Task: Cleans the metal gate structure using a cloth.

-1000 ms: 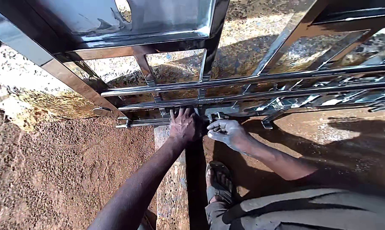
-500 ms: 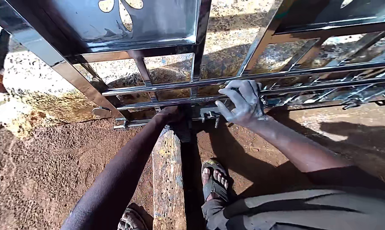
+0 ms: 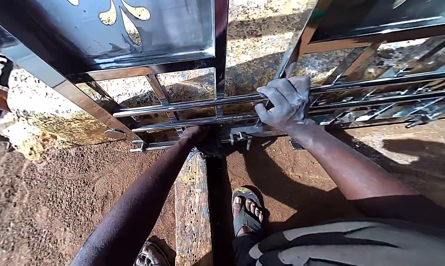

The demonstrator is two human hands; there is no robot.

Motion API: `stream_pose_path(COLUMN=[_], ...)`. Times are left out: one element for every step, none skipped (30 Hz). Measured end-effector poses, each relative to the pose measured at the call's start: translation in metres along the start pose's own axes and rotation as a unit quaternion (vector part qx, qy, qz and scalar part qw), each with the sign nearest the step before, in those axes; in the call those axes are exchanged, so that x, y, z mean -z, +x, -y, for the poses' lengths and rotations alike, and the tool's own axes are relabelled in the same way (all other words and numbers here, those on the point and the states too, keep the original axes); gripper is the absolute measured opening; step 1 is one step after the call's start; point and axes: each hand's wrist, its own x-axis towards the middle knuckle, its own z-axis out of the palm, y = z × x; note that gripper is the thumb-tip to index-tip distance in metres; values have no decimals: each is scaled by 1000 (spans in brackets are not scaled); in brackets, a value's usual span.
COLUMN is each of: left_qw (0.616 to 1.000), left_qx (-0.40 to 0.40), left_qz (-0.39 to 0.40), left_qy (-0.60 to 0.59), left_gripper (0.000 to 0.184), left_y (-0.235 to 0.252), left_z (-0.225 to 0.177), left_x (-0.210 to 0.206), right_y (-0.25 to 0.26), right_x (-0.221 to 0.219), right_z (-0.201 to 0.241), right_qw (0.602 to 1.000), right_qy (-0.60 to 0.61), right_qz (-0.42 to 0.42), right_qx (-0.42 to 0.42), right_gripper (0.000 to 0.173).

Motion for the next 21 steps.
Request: stream_pose_path(left_qw=[1000, 1000, 999, 999, 997, 996, 994, 992, 990, 989, 990, 990, 991, 991, 989, 988, 988, 991, 987, 976, 964], left_qx=[4, 16, 30, 48, 71, 86, 99, 115, 126, 129, 125, 119, 113, 111, 114, 110, 84, 30, -45, -109, -159], left_qz=[-5, -8, -14, -15, -14, -24, -38, -48, -47, -39, -31, -26, -22, -13, 9, 30, 26, -11, -69, -114, -145], left_qy=[-9, -15, -18, -16, -13, -5, 6, 28, 45, 58, 62, 64, 68, 79, 94, 109, 123, 133, 140, 147, 157], left_gripper=[41, 42, 43, 45, 49, 51, 54, 54, 53, 51, 50, 50, 49, 47, 45, 45, 44, 40, 35, 29, 26], left_y=[-1, -4, -6, -9, -12, -13, -12, -11, -9, -6, -6, -7, -10, -13, -17, -23, -28, -34, -39, -43, -46], left_z=[-1, -3, -5, -8, -13, -16, -18, -21, -25, -27, -28, -27, -27, -26, -27, -26, -21, -11, 2, 12, 18], left_x=[0, 1, -1, -1, -1, -3, -7, -11, -15, -17, -17, -17, -15, -12, -8, -5, -8, -14, -23, -30, -36], right_y=[1, 1, 0, 0, 1, 2, 2, 2, 2, 2, 0, -1, -2, -2, -3, -3, -4, -5, -6, -6, -6], right_x=[0, -1, -2, -2, -2, -1, 0, 1, 2, 1, 2, 1, 0, -1, -2, -2, -2, -2, -2, -2, -3], right_z=[1, 1, 1, 1, 1, 2, 2, 3, 3, 2, 0, -1, -2, -3, -4, -5, -6, -7, -7, -7, -7], right_qw=[1000, 1000, 1000, 1000, 1000, 1000, 1000, 1000, 1000, 1000, 1000, 1000, 1000, 1000, 999, 999, 998, 998, 998, 997, 997], right_qy=[-3, -5, -4, -2, -2, -2, -1, -3, -5, -9, -12, -14, -17, -23, -30, -36, -41, -47, -51, -52, -54], right_qz=[-3, -8, -13, -13, -12, -8, -5, -2, 0, 2, 5, 4, 1, -3, -6, -6, -5, -5, -5, -6, -7], right_qx=[-2, -2, -3, -3, -2, -3, -6, -9, -9, -6, -1, 6, 14, 21, 28, 35, 40, 45, 47, 48, 47], right_gripper=[24, 24, 24, 24, 24, 24, 24, 24, 25, 25, 25, 25, 25, 26, 26, 27, 27, 27, 27, 26, 26])
